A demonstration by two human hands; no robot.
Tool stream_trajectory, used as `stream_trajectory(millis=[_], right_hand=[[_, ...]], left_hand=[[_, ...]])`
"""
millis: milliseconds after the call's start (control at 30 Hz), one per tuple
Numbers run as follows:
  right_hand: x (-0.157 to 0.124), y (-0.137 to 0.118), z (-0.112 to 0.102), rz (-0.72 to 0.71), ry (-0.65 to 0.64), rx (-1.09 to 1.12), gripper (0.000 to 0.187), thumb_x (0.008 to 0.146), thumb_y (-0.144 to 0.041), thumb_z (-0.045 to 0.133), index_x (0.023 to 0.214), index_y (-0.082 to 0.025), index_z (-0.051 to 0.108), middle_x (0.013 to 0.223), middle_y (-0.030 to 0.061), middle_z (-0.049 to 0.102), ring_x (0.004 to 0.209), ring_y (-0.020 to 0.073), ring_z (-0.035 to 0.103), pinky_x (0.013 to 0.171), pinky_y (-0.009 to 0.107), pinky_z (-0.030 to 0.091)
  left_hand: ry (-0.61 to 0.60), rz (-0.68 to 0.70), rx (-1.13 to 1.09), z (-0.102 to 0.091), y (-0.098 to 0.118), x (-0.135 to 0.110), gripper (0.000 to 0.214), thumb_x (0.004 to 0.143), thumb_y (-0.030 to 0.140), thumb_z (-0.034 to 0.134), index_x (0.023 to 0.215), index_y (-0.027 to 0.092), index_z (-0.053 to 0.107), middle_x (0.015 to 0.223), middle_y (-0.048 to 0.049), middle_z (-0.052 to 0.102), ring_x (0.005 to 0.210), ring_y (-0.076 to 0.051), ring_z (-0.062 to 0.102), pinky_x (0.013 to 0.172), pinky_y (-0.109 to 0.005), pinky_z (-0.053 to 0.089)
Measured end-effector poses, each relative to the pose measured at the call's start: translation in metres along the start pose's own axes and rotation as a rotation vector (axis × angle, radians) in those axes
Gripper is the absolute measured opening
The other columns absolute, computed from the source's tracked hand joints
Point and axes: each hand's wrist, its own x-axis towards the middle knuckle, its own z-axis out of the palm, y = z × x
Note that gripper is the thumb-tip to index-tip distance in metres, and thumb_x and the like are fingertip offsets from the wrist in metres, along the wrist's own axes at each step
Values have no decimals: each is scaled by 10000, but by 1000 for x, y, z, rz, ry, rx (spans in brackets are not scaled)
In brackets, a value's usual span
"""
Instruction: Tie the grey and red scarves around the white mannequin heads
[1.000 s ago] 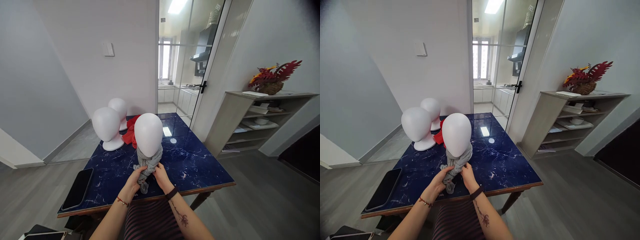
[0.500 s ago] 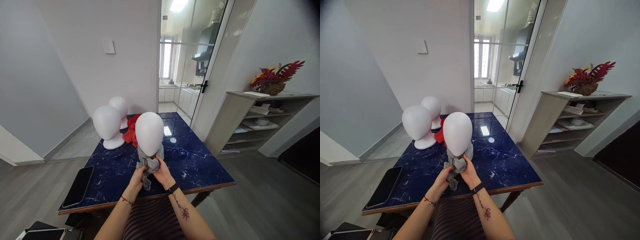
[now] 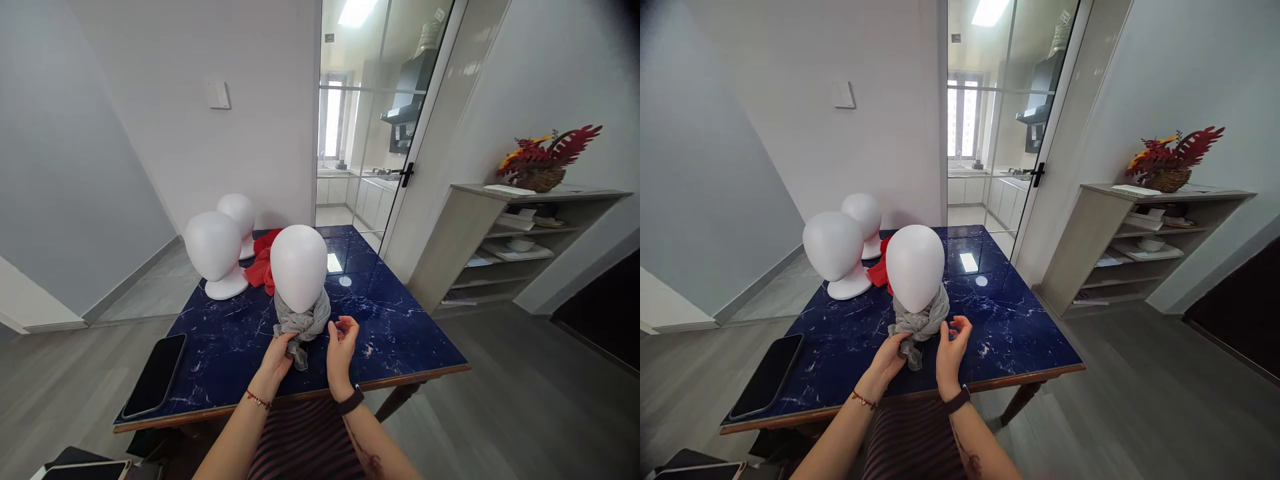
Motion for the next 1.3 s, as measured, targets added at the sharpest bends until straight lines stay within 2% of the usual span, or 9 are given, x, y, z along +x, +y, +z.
stream_trajectory(millis=[100,233,400,567,867,933,1067,1233,1300], right_hand=[[-1,-11,-5,-230,-352,-168,395,745,-281,591,1127,-193,543,1125,88,550,889,171,532,818,310,430],[12,-7,4,-136,-567,-249,326,683,-335,661,962,-167,652,944,68,620,817,191,550,740,301,429],[34,2,3,37,-426,13,203,710,-333,599,793,-155,646,760,20,604,688,143,505,617,243,398],[51,-9,5,197,-379,273,175,685,-317,605,779,-169,590,627,-41,523,526,81,429,469,191,305],[86,-13,20,312,-247,466,245,602,-301,648,796,-176,567,741,-26,568,584,80,512,530,197,368],[81,-17,18,265,-236,444,233,646,-312,618,825,-175,557,774,-14,571,621,94,519,572,214,398],[35,-20,1,-43,-300,181,158,746,-272,565,870,-175,574,821,12,554,720,127,514,653,242,432],[-33,-14,-40,-348,-809,-209,252,731,-62,500,863,-218,647,1024,45,525,937,158,541,824,270,446],[-42,-10,-57,-354,-868,-325,342,722,-17,446,902,-231,642,1057,46,530,974,160,549,868,281,440]], left_hand=[[-2,10,-5,0,-1,0,169,632,-15,611,720,129,612,660,-20,672,586,-112,611,587,-218,469],[3,23,-4,0,2,-1,151,672,-4,605,738,131,620,662,-24,677,575,-106,612,592,-212,479],[-57,55,54,-12,2,-4,232,650,167,746,860,122,659,894,-87,715,781,-164,666,740,-257,503],[-64,181,348,-40,-4,0,395,560,432,772,749,99,676,707,-76,701,690,-197,650,688,-287,482],[274,517,1017,-94,24,3,201,613,365,621,624,166,643,641,-58,664,649,-222,595,601,-291,420],[254,454,955,-91,23,0,229,602,393,650,600,164,631,602,-51,650,608,-213,583,570,-283,413],[-12,269,590,-61,1,-12,276,590,399,704,678,140,669,639,-40,666,614,-181,592,585,-257,440],[-208,146,353,-25,-18,-27,219,586,271,710,753,131,688,676,-43,679,658,-170,604,633,-252,463],[-262,148,396,-25,-15,-30,205,610,228,686,795,140,690,773,-63,699,769,-197,629,731,-280,475]])
